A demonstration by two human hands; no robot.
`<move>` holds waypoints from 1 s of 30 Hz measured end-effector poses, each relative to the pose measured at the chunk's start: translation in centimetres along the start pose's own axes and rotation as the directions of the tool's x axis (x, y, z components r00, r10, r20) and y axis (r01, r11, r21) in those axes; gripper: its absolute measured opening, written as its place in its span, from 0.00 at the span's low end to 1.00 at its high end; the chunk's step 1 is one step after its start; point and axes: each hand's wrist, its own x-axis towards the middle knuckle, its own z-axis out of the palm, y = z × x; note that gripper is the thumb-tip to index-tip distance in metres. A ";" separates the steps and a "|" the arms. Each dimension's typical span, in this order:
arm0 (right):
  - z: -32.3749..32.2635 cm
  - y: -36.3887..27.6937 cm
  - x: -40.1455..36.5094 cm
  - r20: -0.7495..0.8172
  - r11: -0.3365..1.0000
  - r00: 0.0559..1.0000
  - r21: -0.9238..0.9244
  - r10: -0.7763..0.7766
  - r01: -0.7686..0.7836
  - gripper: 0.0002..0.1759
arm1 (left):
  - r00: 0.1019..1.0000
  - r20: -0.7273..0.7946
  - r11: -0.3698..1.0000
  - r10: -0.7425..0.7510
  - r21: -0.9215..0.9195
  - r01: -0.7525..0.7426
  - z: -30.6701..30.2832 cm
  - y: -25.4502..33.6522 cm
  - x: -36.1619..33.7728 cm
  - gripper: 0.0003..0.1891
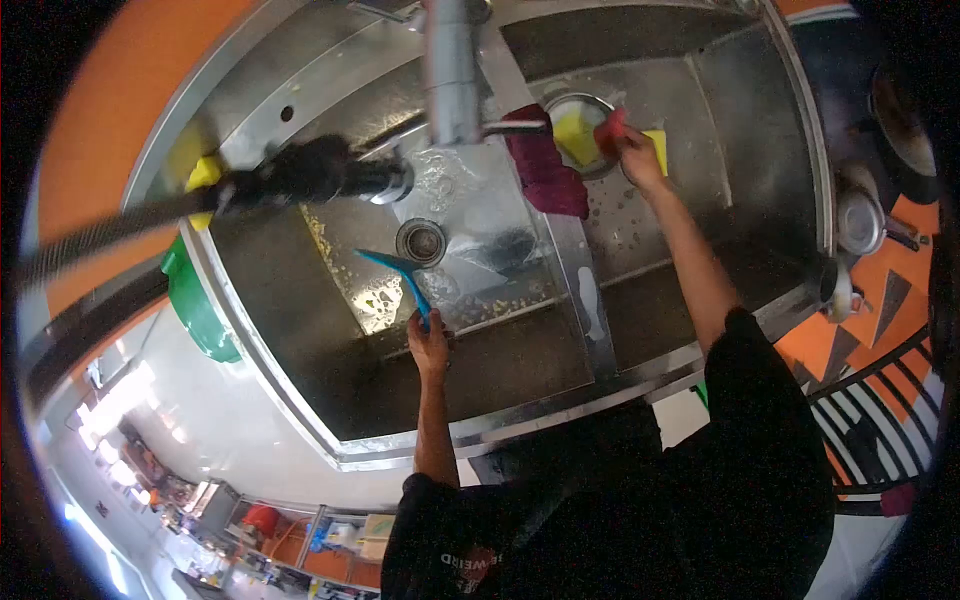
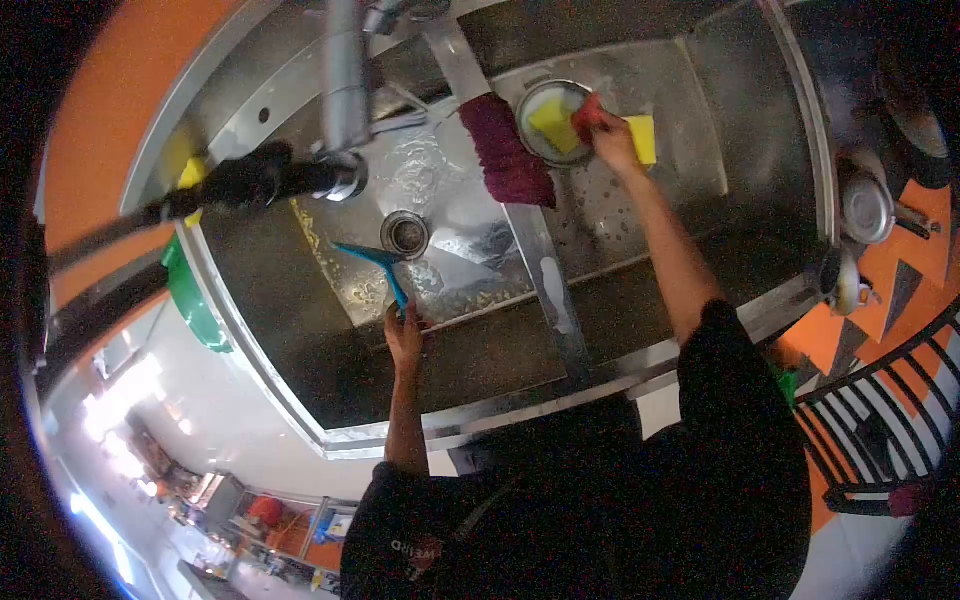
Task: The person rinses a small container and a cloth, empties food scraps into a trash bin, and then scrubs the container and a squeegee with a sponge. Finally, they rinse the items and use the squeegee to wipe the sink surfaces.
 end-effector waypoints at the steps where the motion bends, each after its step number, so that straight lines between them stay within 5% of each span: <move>1: 2.1 7.2 4.4 0.100 0.988 0.995 0.153 -0.002 -0.013 0.19 | 0.996 0.003 0.994 0.093 0.055 -0.093 0.2 -0.4 -0.1 0.16; 2: 4.1 13.8 8.5 0.200 0.953 0.980 0.296 -0.005 -0.056 0.19 | 0.982 0.012 0.976 0.187 0.109 -0.187 0.4 -0.8 0.0 0.17; 3: 5.0 10.4 6.9 0.279 0.997 0.957 0.033 -0.074 0.068 0.18 | 0.982 0.012 0.973 0.190 0.134 -0.190 0.5 -1.4 0.1 0.17; 5: 7.0 1.9 3.2 0.429 0.802 0.878 -0.438 -0.211 0.407 0.17 | 0.992 -0.024 0.987 0.125 0.104 -0.122 1.3 -2.4 0.5 0.20; 9: 8.1 3.6 4.0 0.237 0.788 0.971 -0.599 0.007 0.141 0.18 | 0.998 -0.032 0.998 0.058 0.016 -0.058 1.7 -1.8 -0.6 0.24; 10: 7.9 2.2 4.3 0.225 0.687 0.967 -0.722 0.118 0.085 0.17 | 0.995 -0.009 0.993 -0.096 -0.069 0.096 2.7 2.7 -2.6 0.26; 11: 8.2 1.3 4.4 0.200 0.561 0.955 -0.826 0.218 0.045 0.17 | 0.994 -0.036 0.993 -0.100 -0.073 0.097 2.5 1.7 -2.2 0.26; 12: 8.3 3.5 6.0 0.226 0.570 0.953 -0.818 0.203 0.073 0.17 | 0.997 -0.045 0.997 0.067 0.046 -0.065 2.1 -0.2 -1.2 0.26; 14: 7.5 11.1 10.6 0.541 0.491 0.838 -0.712 -0.073 0.502 0.14 | 0.942 -0.089 0.926 0.323 0.236 -0.295 1.8 -2.3 -0.3 0.25; 15: 6.0 9.5 9.9 0.412 0.898 0.909 -0.419 0.061 0.130 0.14 | 0.939 -0.112 0.928 0.324 0.231 -0.293 2.0 -1.5 -0.4 0.25; 16: 4.1 6.9 8.2 0.364 0.955 0.893 0.036 0.263 -0.296 0.14 | 0.942 -0.079 0.892 0.325 0.356 -0.278 2.1 0.0 -1.0 0.25; 18: 2.2 0.6 4.2 0.143 0.902 0.969 0.359 0.202 -0.241 0.15 | 0.982 -0.018 0.875 0.189 0.457 -0.160 2.1 3.6 -2.5 0.25; 19: 0.8 -0.6 2.6 0.055 0.930 0.993 0.350 0.101 -0.115 0.15 | 0.980 -0.032 0.884 0.197 0.437 -0.163 1.9 3.3 -2.3 0.25; 22: -2.4 -8.4 -4.7 -0.164 0.968 0.985 0.236 -0.045 0.084 0.15 | 0.995 0.076 0.985 0.065 -0.167 -0.052 1.1 2.9 -3.3 0.21; 25: -1.8 -14.4 -11.7 -0.137 0.991 0.981 -0.009 -0.134 0.134 0.15 | 0.980 0.193 0.971 0.050 -0.238 -0.003 -0.5 4.3 -5.2 0.22; 27: 2.0 -17.4 -15.9 -0.046 0.952 0.961 0.135 -0.272 0.275 0.12 | 0.972 0.220 0.981 0.081 -0.190 -0.039 -1.8 3.5 -5.0 0.22; 30: 10.4 -18.2 -19.4 0.231 0.963 0.935 0.075 -0.269 0.258 0.08 | 0.958 0.263 0.983 0.117 -0.166 -0.074 -3.5 4.3 -5.9 0.22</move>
